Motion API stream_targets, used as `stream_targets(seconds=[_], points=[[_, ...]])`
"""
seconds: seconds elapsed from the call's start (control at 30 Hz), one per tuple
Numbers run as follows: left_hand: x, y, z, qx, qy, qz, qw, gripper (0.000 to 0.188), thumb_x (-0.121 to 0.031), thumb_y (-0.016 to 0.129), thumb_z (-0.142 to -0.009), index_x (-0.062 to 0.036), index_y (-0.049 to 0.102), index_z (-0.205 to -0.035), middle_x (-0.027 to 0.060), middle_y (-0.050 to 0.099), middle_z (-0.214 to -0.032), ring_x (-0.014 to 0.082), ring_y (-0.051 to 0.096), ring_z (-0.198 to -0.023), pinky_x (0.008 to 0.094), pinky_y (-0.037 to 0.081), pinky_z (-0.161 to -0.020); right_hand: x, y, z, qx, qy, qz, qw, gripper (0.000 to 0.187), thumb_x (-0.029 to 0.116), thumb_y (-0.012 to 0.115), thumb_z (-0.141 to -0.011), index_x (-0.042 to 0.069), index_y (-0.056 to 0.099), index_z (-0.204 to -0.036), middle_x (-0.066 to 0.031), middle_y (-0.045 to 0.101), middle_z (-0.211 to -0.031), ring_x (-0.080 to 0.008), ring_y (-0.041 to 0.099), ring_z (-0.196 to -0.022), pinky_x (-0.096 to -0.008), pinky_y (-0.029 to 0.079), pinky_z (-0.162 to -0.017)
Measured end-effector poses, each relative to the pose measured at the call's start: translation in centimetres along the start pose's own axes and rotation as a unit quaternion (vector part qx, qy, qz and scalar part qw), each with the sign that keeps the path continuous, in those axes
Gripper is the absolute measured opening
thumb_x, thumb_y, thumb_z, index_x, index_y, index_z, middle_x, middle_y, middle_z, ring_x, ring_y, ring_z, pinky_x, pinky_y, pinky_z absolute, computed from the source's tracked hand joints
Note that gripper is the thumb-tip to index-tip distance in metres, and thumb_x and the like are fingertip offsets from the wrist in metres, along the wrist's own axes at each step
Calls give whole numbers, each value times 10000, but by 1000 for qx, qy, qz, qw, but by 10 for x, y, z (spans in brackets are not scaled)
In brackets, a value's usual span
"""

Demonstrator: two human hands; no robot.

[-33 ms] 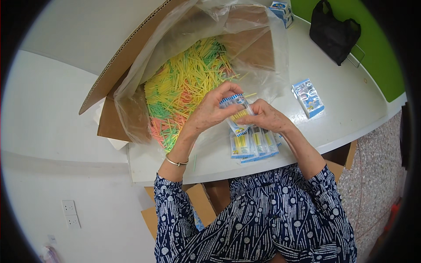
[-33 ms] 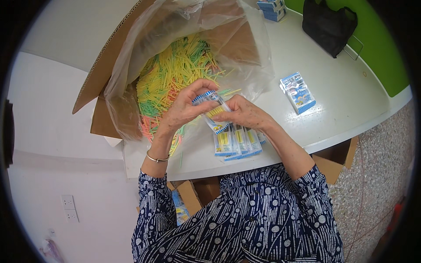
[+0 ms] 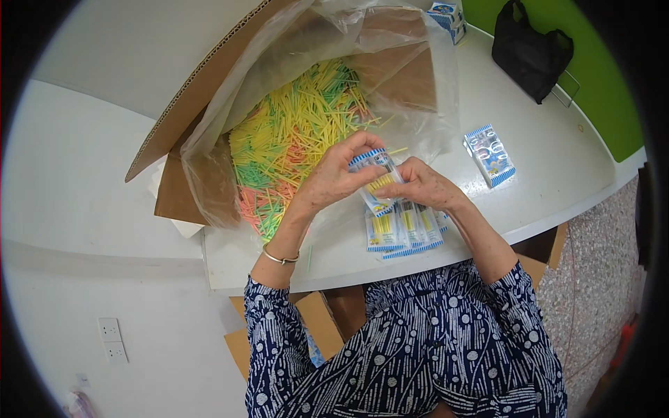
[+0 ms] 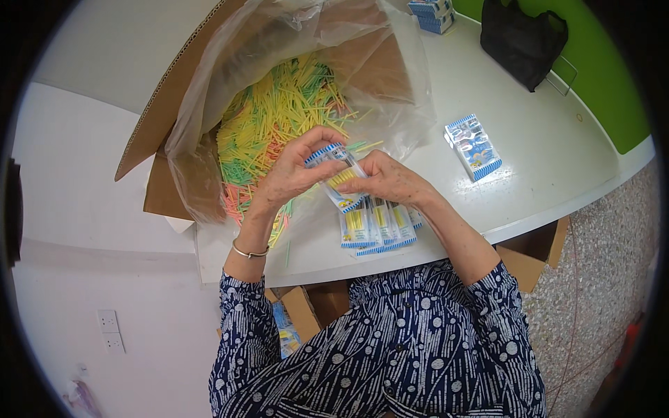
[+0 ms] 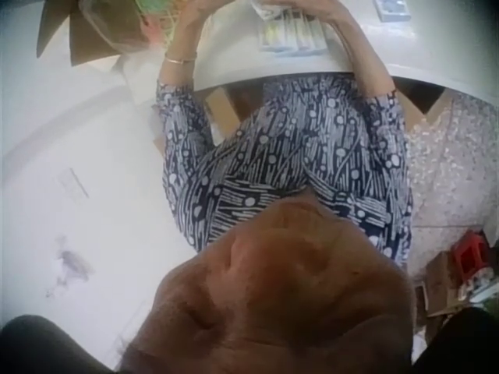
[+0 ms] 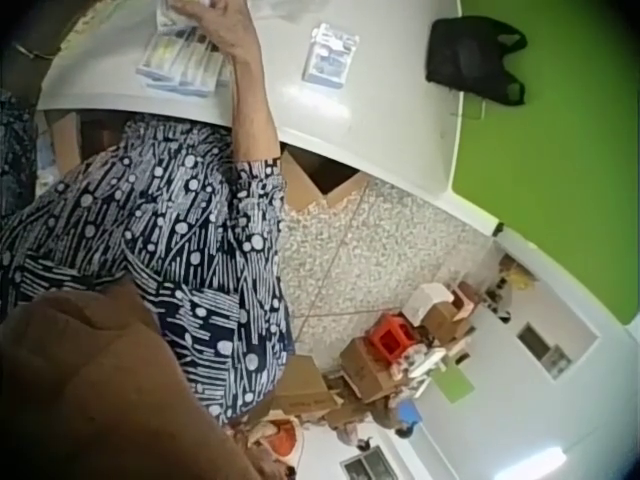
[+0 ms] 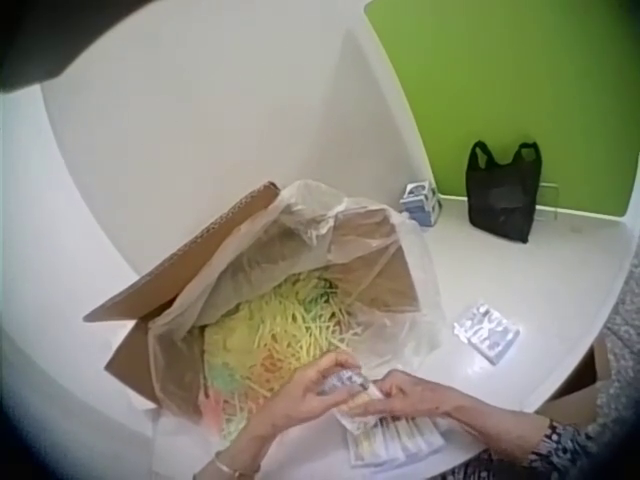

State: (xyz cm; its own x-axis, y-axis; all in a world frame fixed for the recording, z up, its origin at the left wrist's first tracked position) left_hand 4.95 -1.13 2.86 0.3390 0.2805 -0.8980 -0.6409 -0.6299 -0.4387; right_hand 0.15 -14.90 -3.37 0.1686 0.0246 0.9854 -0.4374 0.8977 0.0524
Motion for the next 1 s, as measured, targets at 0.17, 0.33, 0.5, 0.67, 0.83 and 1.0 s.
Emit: stream_targets(seconds=[0.17,0.33,0.5,0.67,0.83,1.0], points=[[4,0,1,24,-51,14,998,314,-79,690,-799,-28,543,-1072,-7,566,-979,75,527,-931,232,439,-809,0,0,4,30,6,12,999,344,295,761,-750,-18,685,-873,-31,639,-732,-83,564,-654,-223,452,-624],[14,-1,16,39,-75,69,994,299,-95,686,-807,-44,550,-1068,-17,571,-964,64,527,-915,227,437,-803,1,-39,18,-155,-125,111,974,381,250,724,-768,-38,640,-1003,-85,656,-878,-160,596,-843,-284,455,-789],[50,25,44,73,-60,-57,994,321,-109,684,-801,-34,547,-1082,19,585,-998,119,547,-944,267,444,-838,-24,-108,76,-498,-122,439,738,332,225,664,-823,-34,615,-1025,-151,600,-1030,-272,548,-966,-357,432,-852],[55,15,42,-24,10,-173,984,393,-140,684,-774,-15,543,-1119,100,592,-1058,231,562,-976,330,442,-874,-63,-134,81,-511,-52,521,682,306,218,678,-783,-31,616,-950,-168,572,-1038,-338,512,-958,-412,418,-830],[42,15,27,-18,-13,-138,990,334,-143,680,-788,-8,573,-1075,86,604,-1031,210,560,-971,310,435,-859,-72,-149,82,-527,-68,499,684,206,164,662,-781,-12,618,-879,-161,569,-983,-342,518,-926,-421,419,-807],[43,20,16,-46,5,-122,991,319,-177,674,-807,-24,592,-1075,60,615,-1037,180,565,-966,316,428,-869,-70,-148,82,-556,-113,503,652,87,105,628,-798,25,631,-832,-118,575,-958,-319,533,-895,-404,415,-797]])
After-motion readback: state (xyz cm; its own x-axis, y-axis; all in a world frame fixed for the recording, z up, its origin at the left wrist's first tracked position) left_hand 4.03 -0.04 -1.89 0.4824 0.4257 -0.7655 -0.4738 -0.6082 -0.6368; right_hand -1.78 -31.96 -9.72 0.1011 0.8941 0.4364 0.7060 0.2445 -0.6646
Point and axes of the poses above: each hand's wrist, its own z-axis away from the middle knuckle, its own y-axis out of the palm, x = y × z, the point moved 4 cm from there along -z, towards the middle knuckle
